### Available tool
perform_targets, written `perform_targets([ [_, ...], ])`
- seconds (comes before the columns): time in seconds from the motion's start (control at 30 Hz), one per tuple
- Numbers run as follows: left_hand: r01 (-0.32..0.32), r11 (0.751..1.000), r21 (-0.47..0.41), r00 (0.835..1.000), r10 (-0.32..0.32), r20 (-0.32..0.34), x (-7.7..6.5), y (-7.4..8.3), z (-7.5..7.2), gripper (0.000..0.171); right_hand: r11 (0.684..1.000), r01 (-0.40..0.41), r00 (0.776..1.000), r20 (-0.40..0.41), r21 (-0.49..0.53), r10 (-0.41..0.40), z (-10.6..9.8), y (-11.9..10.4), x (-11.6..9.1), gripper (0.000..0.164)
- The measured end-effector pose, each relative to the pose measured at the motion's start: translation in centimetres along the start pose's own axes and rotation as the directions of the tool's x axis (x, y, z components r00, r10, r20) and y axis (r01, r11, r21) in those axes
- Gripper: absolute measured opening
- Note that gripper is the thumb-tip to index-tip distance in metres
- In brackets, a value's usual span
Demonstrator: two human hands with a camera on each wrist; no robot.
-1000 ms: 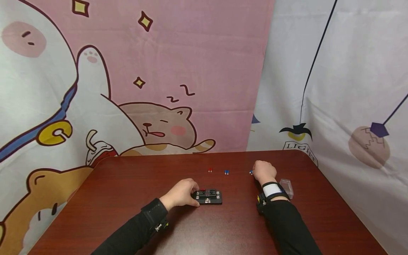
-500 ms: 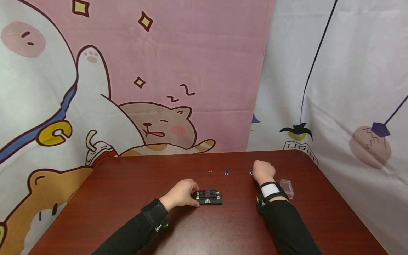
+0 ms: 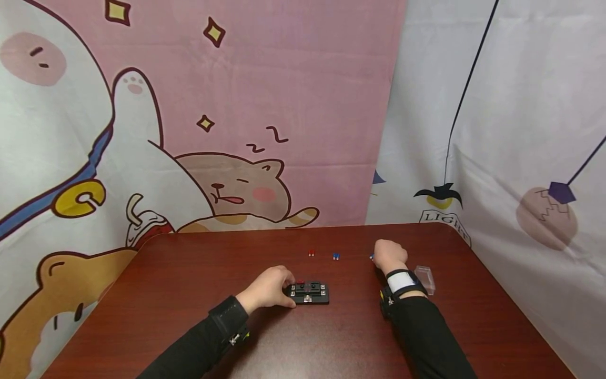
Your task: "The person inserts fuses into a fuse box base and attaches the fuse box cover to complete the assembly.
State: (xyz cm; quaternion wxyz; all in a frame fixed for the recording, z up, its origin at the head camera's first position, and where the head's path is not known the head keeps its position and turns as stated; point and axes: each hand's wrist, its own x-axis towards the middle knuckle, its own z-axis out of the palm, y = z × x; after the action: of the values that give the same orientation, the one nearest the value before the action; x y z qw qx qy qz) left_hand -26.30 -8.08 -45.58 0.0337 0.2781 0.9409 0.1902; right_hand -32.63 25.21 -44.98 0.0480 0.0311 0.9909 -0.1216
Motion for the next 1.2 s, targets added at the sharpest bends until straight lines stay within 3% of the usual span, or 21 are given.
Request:
perform_targets([
  [0.5,-0.003,1.000,0.010,1.000,0.004,-0.012,-0.04,-0.06,0.02,0.047,0.999,-0.036,0.999,0.010,0.033,0.035,0.25,0.20,0.05,0.011],
  [0.97,-0.008,1.000,0.011,1.000,0.008,-0.008,-0.05,-0.07,0.09,0.048,0.998,-0.013,1.000,-0.016,0.058,0.014,0.07,0.23,-0.54,0.023],
  [1.2,-0.008,1.000,0.016,1.000,0.008,-0.008,-0.06,0.00,0.04,0.048,0.995,0.047,0.998,-0.033,0.087,-0.044,-0.13,-0.01,-0.90,0.032],
])
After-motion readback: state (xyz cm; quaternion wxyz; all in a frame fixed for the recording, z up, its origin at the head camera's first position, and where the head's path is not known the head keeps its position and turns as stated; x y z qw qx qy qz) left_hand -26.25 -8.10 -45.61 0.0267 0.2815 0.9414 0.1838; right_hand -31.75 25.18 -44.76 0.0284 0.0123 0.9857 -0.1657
